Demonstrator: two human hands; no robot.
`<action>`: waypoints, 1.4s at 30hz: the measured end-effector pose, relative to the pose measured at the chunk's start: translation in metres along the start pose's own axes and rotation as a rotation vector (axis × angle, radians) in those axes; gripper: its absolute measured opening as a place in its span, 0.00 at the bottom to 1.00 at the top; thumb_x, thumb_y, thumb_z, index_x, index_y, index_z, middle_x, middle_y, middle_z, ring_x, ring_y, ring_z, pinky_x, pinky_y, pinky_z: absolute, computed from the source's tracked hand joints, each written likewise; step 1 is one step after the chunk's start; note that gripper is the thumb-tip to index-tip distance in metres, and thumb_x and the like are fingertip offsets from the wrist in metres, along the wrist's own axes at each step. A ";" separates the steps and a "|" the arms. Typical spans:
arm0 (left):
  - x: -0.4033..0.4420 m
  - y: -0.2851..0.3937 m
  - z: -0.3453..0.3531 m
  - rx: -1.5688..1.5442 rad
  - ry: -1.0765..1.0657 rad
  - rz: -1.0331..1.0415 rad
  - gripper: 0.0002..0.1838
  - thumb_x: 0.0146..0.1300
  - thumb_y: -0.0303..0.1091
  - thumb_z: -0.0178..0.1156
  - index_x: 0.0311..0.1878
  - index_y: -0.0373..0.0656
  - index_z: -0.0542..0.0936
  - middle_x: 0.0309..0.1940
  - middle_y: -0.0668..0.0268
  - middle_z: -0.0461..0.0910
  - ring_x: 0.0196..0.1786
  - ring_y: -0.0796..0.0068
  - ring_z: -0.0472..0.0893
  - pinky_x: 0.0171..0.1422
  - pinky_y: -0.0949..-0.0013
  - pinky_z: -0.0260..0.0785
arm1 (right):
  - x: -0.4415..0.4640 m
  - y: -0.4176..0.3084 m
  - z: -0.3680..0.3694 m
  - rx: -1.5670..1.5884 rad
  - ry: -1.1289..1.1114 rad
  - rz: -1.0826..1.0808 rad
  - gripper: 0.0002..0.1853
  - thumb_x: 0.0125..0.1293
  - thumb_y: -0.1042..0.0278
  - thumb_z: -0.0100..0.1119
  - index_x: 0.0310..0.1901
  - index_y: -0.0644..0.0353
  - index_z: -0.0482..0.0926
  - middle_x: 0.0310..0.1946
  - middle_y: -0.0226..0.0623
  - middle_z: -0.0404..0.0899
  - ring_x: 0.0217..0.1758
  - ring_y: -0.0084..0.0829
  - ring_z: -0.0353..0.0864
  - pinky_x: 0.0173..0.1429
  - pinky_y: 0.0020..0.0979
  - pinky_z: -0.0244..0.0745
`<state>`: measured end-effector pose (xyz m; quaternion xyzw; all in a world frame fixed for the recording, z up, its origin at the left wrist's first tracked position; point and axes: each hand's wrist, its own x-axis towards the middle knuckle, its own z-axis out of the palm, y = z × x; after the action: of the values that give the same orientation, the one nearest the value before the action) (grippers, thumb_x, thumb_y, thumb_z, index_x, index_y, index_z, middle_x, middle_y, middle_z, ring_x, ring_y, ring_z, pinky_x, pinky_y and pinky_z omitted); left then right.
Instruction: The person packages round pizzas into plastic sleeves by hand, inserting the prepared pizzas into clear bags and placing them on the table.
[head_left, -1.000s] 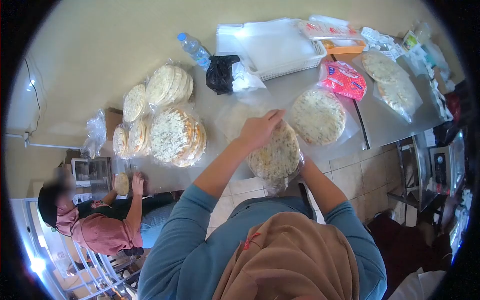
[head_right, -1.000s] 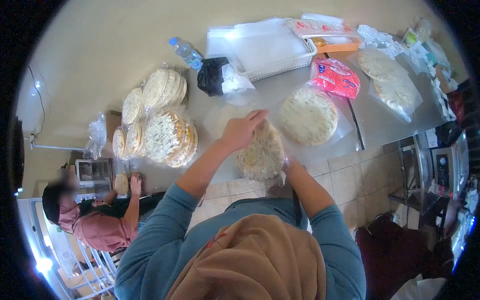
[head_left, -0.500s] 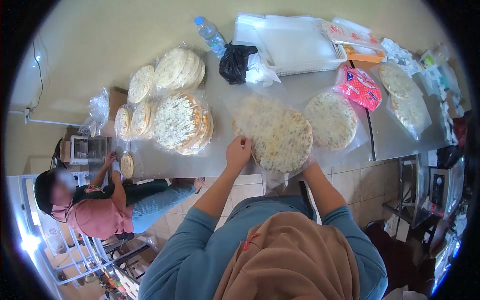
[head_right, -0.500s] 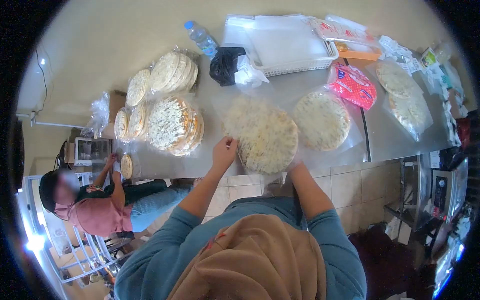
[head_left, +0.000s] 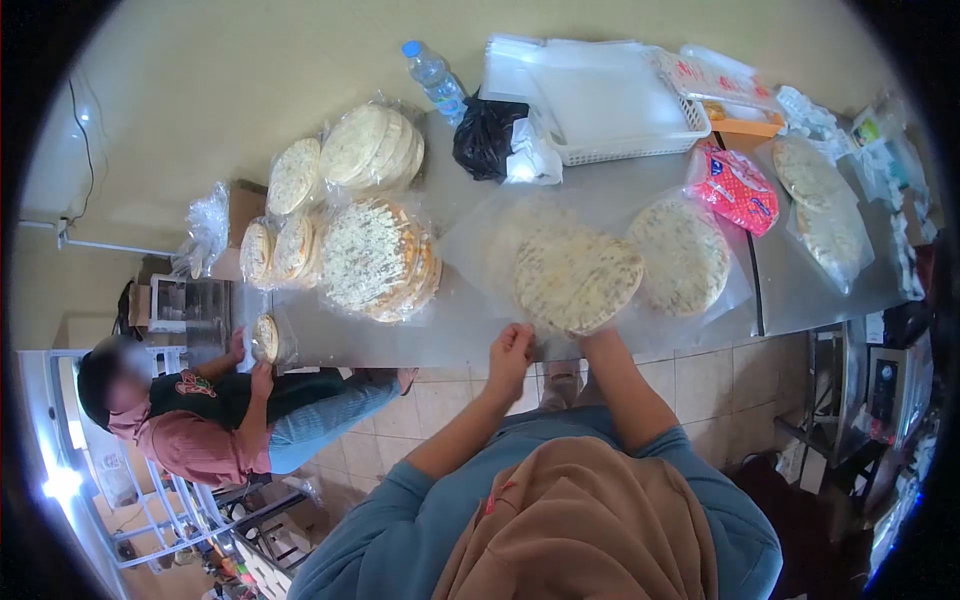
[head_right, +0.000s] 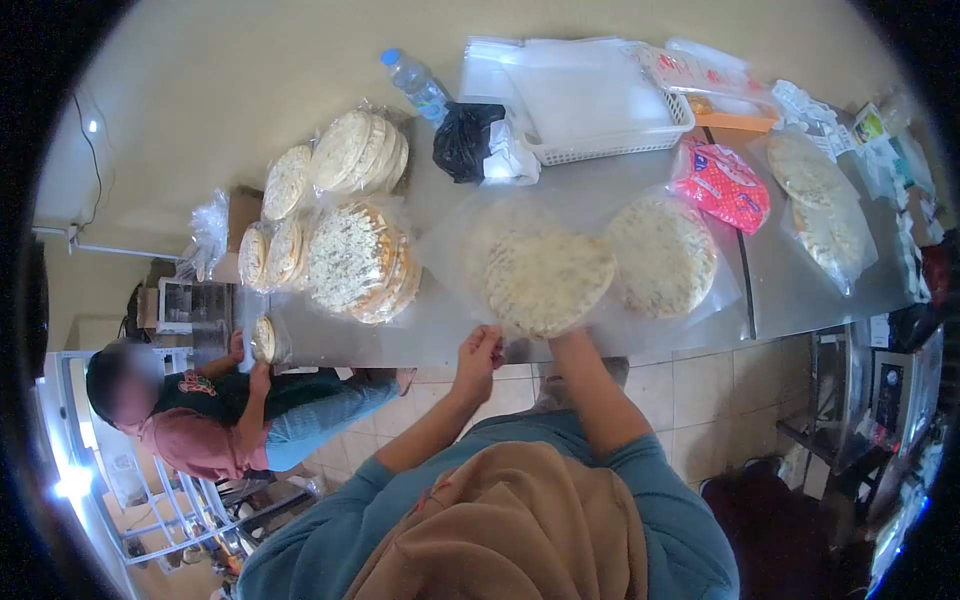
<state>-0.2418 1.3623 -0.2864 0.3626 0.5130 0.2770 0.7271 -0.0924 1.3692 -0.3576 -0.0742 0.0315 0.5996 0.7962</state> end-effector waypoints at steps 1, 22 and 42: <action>-0.008 0.000 0.010 -0.001 -0.001 0.002 0.07 0.60 0.39 0.53 0.29 0.48 0.71 0.19 0.77 0.65 0.21 0.88 0.61 0.25 0.82 0.53 | 0.005 0.006 -0.001 0.022 -0.024 -0.005 0.29 0.64 0.46 0.33 0.62 0.56 0.54 0.60 0.38 0.57 0.62 0.38 0.58 0.61 0.42 0.58; -0.060 0.142 0.047 -0.416 -0.331 0.253 0.06 0.61 0.33 0.49 0.29 0.48 0.67 0.20 0.74 0.66 0.23 0.85 0.64 0.31 0.78 0.57 | -0.073 -0.097 0.075 -0.962 0.439 0.286 0.25 0.64 0.46 0.38 0.48 0.62 0.66 0.37 0.43 0.71 0.36 0.37 0.75 0.44 0.37 0.73; 0.009 -0.056 0.134 0.304 -0.217 -0.087 0.07 0.54 0.32 0.52 0.22 0.44 0.71 0.17 0.74 0.67 0.20 0.86 0.64 0.25 0.82 0.54 | -0.030 -0.310 0.000 -1.598 0.424 0.204 0.17 0.50 0.69 0.60 0.43 0.62 0.71 0.30 0.36 0.76 0.33 0.26 0.75 0.35 0.25 0.70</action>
<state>-0.1107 1.3042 -0.3088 0.4736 0.4827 0.1237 0.7262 0.1966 1.2573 -0.3286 -0.7252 -0.2478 0.4837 0.4228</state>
